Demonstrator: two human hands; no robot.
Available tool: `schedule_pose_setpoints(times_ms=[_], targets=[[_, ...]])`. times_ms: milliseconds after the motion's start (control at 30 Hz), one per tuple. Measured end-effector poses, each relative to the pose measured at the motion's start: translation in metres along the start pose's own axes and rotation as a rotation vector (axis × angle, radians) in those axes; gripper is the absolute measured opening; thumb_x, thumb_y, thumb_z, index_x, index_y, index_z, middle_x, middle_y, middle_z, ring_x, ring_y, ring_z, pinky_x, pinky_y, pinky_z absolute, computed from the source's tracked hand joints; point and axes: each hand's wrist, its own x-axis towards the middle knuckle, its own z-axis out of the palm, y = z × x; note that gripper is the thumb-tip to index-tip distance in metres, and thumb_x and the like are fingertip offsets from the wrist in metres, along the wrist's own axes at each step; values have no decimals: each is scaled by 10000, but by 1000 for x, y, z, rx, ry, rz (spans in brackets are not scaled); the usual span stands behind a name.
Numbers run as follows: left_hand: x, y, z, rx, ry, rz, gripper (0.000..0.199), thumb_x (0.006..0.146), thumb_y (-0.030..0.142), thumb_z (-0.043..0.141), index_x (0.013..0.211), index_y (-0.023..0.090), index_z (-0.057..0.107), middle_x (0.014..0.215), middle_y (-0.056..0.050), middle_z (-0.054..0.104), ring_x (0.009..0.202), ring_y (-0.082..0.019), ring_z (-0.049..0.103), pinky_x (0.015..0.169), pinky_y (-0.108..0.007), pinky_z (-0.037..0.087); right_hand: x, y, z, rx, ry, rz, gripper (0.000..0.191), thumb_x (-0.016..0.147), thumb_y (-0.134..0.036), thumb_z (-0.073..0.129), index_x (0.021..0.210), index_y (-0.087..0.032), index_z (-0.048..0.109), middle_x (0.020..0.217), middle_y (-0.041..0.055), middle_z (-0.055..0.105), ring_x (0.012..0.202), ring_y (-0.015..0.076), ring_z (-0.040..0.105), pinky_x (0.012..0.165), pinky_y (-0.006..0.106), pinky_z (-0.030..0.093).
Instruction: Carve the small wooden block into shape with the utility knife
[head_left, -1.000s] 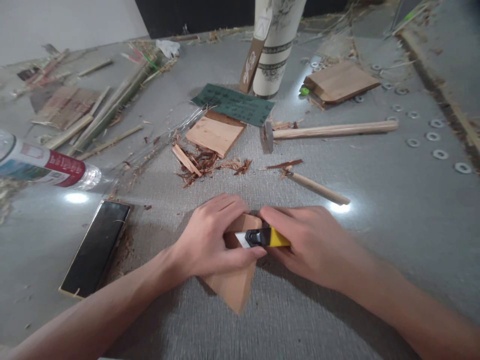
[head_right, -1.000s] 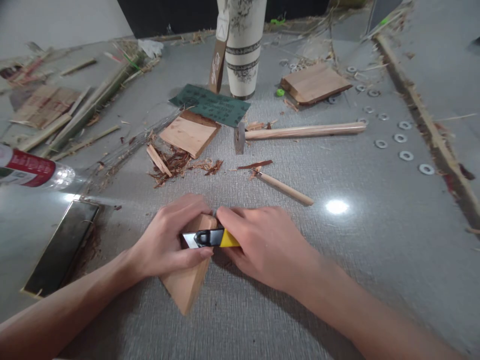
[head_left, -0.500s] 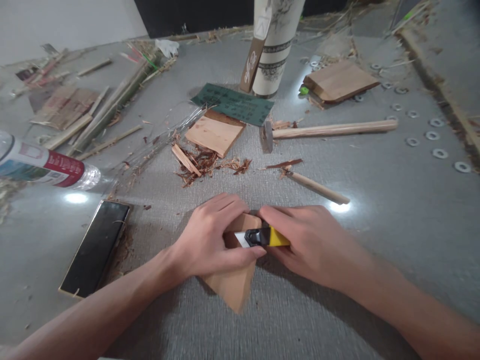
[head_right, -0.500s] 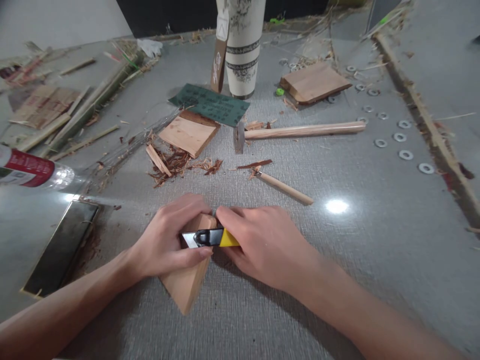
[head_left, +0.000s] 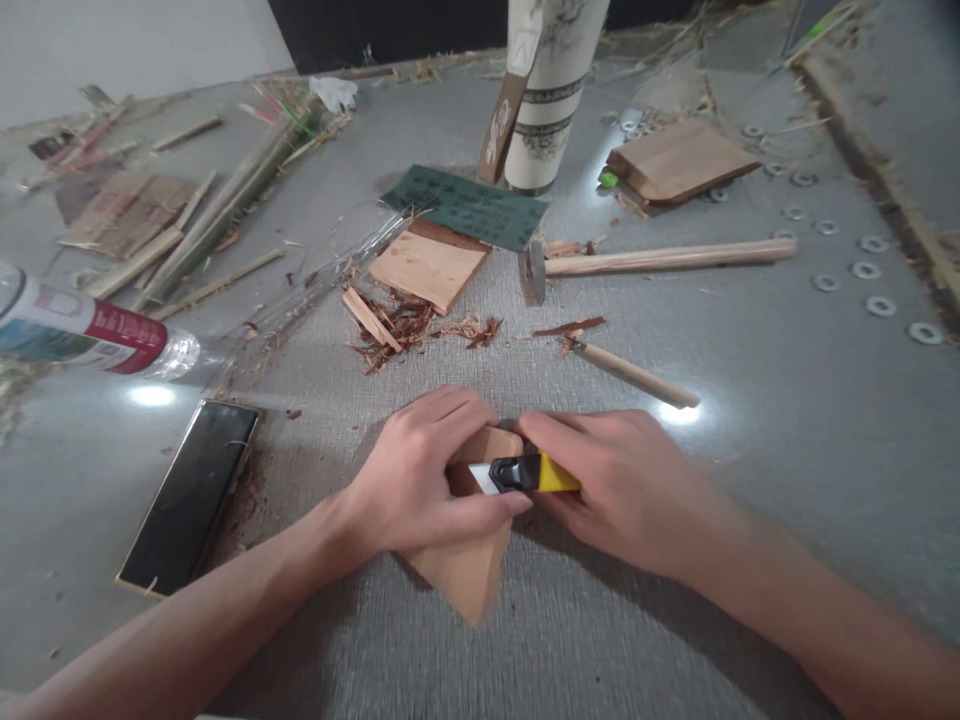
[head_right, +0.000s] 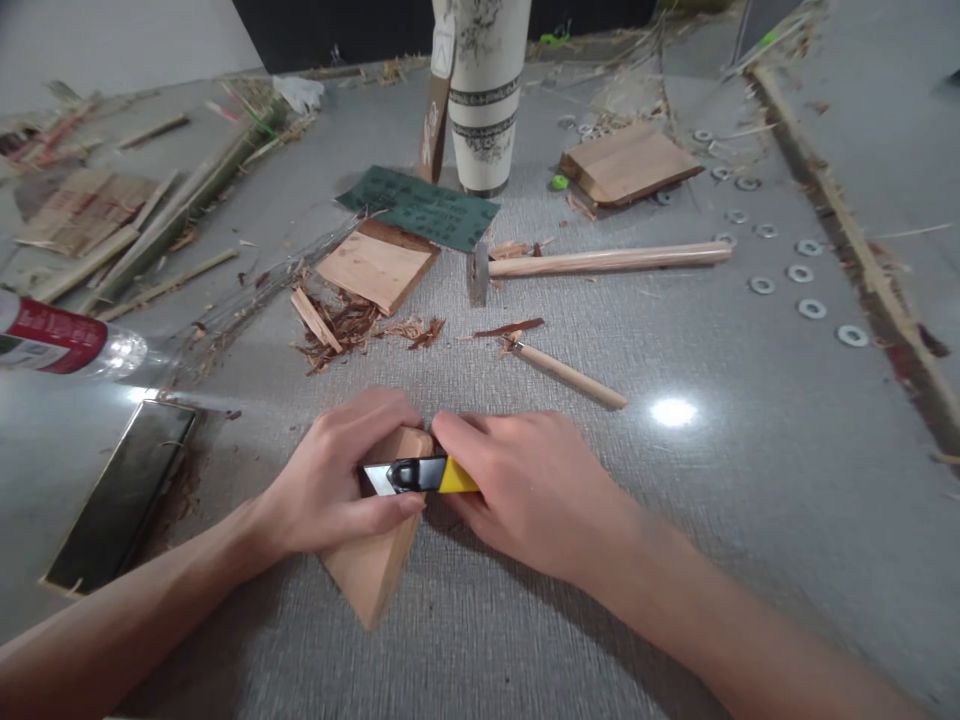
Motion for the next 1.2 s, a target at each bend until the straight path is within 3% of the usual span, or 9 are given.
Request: schedule_pose_setpoints(times_ms=[1200], targets=[[0, -2, 2, 44, -12, 10, 406, 916, 587, 581, 970, 188, 633, 856, -48, 644, 803, -217, 570, 713, -370, 449, 2, -1, -4, -51, -43, 27, 119, 899, -219, 567, 906, -234, 449, 770, -11, 623, 616, 165, 554, 564, 299, 172]])
